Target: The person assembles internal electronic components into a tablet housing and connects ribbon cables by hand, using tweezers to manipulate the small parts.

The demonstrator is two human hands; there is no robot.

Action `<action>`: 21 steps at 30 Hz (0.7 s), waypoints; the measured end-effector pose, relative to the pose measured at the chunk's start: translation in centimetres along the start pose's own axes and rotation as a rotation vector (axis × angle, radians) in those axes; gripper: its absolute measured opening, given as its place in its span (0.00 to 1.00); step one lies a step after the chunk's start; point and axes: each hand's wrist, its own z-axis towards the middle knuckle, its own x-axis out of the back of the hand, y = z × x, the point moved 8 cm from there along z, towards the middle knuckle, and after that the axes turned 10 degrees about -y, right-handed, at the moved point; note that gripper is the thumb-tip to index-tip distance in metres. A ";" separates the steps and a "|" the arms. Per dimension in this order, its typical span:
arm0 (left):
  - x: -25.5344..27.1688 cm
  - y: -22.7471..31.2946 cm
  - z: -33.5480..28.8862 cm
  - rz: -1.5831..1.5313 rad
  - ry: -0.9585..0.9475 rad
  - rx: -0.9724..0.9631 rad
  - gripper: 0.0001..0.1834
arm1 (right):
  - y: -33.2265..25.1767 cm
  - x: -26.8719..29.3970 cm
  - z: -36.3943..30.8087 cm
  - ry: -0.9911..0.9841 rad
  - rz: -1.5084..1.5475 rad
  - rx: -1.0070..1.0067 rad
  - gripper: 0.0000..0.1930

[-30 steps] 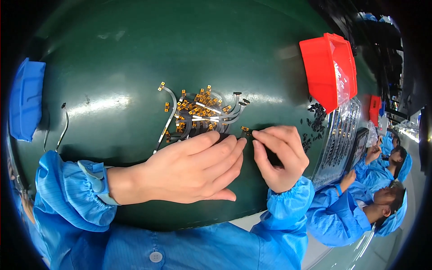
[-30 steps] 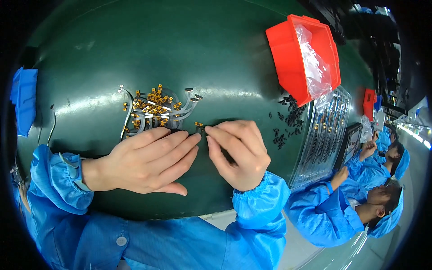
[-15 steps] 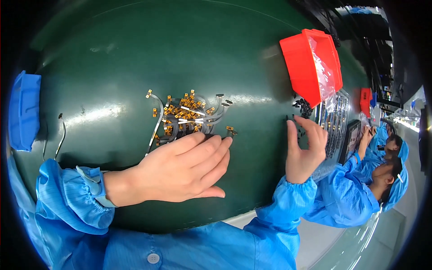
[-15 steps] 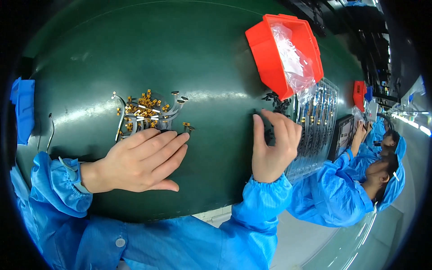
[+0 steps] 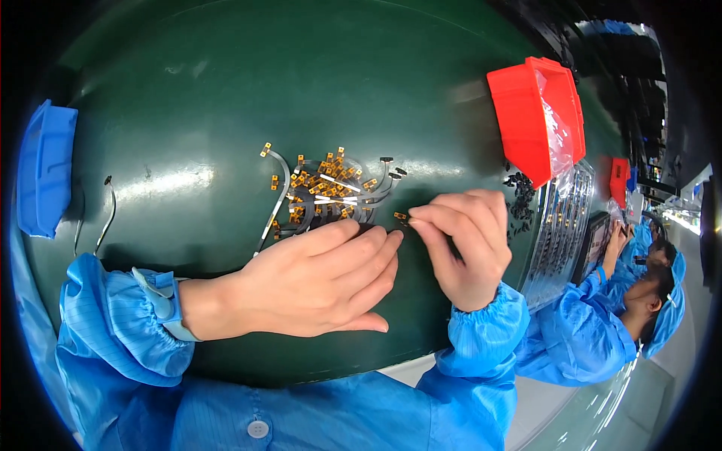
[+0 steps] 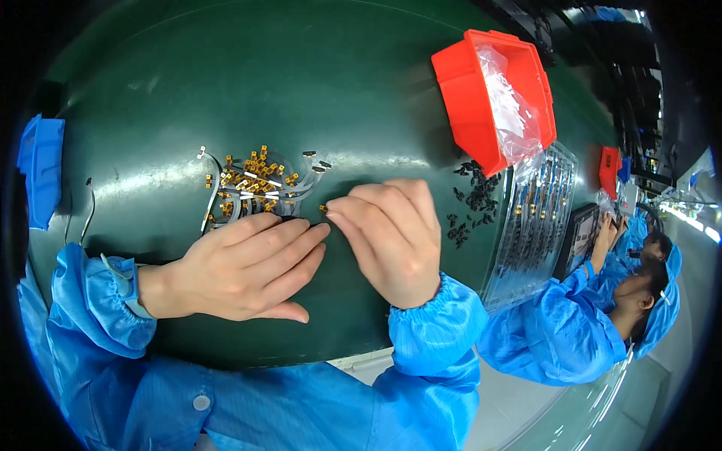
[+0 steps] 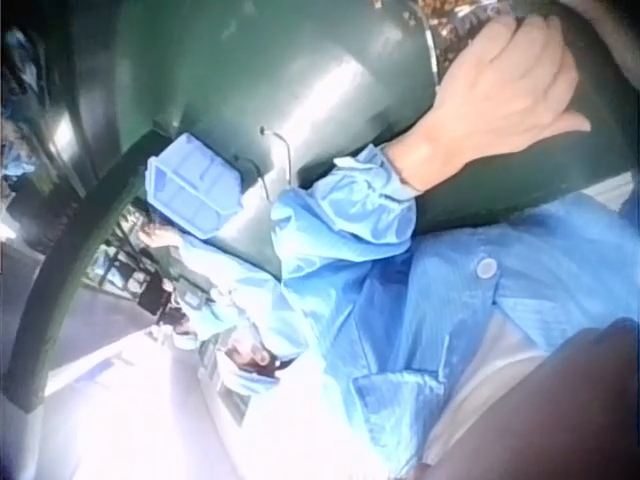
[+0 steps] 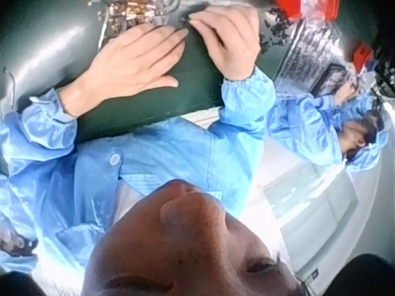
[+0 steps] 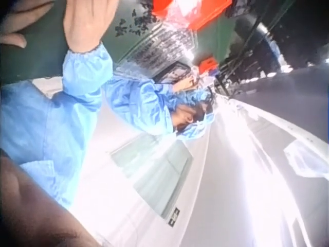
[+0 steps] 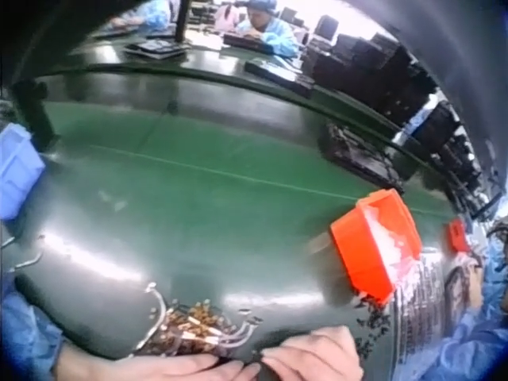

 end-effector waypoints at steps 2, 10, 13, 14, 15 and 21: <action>0.0 -0.1 -0.1 0.003 -0.008 0.001 0.32 | 0.2 -1.0 0.1 -0.018 0.008 0.035 0.13; 0.1 -0.7 -0.3 -0.057 0.030 0.053 0.28 | 0.1 -2.0 0.8 -0.121 -0.007 0.058 0.15; -0.1 -1.0 -0.2 -0.054 -0.041 0.046 0.30 | 0.2 -1.9 0.3 -0.165 -0.028 0.048 0.18; -0.1 -1.0 -0.2 -0.059 -0.044 0.047 0.30 | 0.1 -1.9 0.1 -0.171 -0.023 0.048 0.18; -0.1 -1.1 -0.1 -0.063 -0.046 0.047 0.30 | 0.0 -1.9 -0.1 -0.171 -0.049 0.041 0.19; -0.2 -1.0 0.1 -0.065 -0.042 0.057 0.30 | -0.7 -1.7 -0.6 -0.173 -0.168 0.022 0.19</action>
